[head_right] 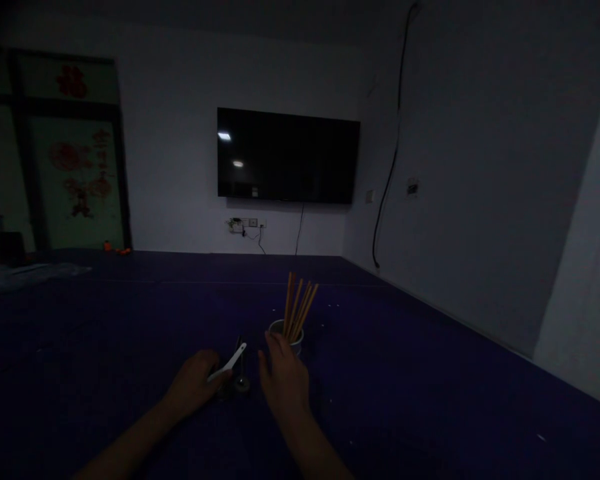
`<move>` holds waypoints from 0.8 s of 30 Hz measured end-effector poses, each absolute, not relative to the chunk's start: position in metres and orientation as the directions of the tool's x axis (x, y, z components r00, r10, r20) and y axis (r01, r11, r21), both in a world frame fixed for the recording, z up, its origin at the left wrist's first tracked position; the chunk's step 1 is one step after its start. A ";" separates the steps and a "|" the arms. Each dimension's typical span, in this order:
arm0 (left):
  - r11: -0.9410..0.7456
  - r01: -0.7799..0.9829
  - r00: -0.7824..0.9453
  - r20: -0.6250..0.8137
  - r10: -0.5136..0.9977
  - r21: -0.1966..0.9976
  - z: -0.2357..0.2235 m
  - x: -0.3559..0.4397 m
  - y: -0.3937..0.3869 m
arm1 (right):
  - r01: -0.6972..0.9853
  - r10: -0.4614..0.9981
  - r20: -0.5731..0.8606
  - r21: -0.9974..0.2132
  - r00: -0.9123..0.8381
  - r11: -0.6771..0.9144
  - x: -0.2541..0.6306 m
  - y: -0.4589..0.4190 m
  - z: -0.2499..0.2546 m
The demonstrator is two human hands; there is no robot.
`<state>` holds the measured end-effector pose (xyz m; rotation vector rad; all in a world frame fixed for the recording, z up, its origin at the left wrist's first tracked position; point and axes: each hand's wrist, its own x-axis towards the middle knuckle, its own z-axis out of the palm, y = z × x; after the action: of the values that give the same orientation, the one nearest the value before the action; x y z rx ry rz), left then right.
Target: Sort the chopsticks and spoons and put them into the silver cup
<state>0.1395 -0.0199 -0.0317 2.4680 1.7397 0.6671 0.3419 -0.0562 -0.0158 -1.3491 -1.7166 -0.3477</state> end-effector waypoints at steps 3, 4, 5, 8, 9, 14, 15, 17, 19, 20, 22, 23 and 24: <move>-0.383 0.887 0.297 0.317 0.901 0.257 -0.031 0.140 -0.021 | 0.874 0.645 0.764 -0.322 0.012 0.365 0.343 -0.055 -0.016; -0.384 0.889 0.300 0.316 0.900 0.250 -0.031 0.140 -0.021 | 0.869 0.649 0.760 -0.332 0.016 0.367 0.343 -0.055 -0.016; -0.384 0.890 0.301 0.314 0.900 0.246 -0.031 0.140 -0.021 | 0.866 0.652 0.758 -0.340 0.021 0.368 0.343 -0.055 -0.015; -0.365 0.901 0.287 0.308 0.907 0.236 -0.031 0.140 -0.021 | 0.864 0.654 0.757 -0.344 0.025 0.366 0.344 -0.055 -0.015; -0.359 0.904 0.282 0.307 0.909 0.234 -0.031 0.140 -0.021 | 0.866 0.652 0.758 -0.341 0.024 0.364 0.344 -0.055 -0.015; -0.347 0.915 0.284 0.284 0.916 0.207 -0.032 0.140 -0.019 | 0.869 0.629 0.776 -0.333 0.033 0.365 0.344 -0.055 -0.016; -0.346 0.918 0.287 0.275 0.918 0.196 -0.033 0.139 -0.018 | 0.867 0.620 0.784 -0.334 0.037 0.371 0.343 -0.056 -0.016; -0.338 0.924 0.286 0.259 0.922 0.182 -0.035 0.138 -0.017 | 0.853 0.591 0.806 -0.332 0.035 0.403 0.342 -0.056 -0.016; -0.331 0.926 0.282 0.253 0.926 0.179 -0.036 0.138 -0.016 | 0.827 0.553 0.833 -0.316 0.008 0.464 0.340 -0.058 -0.016; -0.331 0.926 0.281 0.255 0.925 0.182 -0.037 0.138 -0.015 | 0.811 0.536 0.844 -0.303 -0.015 0.500 0.339 -0.059 -0.016; -0.334 0.923 0.278 0.270 0.922 0.192 -0.036 0.137 -0.015 | 0.775 0.511 0.857 -0.275 -0.071 0.569 0.337 -0.061 -0.016; -0.338 0.920 0.276 0.285 0.918 0.198 -0.036 0.137 -0.015 | 0.756 0.505 0.857 -0.263 -0.102 0.599 0.336 -0.062 -0.016; -0.343 0.917 0.274 0.303 0.913 0.204 -0.036 0.137 -0.015 | 0.738 0.504 0.854 -0.255 -0.131 0.624 0.335 -0.063 -0.016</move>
<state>0.1370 -0.0145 -0.0356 2.5164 1.8066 0.5864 0.3351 -0.0632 -0.0159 -1.0064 -1.7895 -0.2766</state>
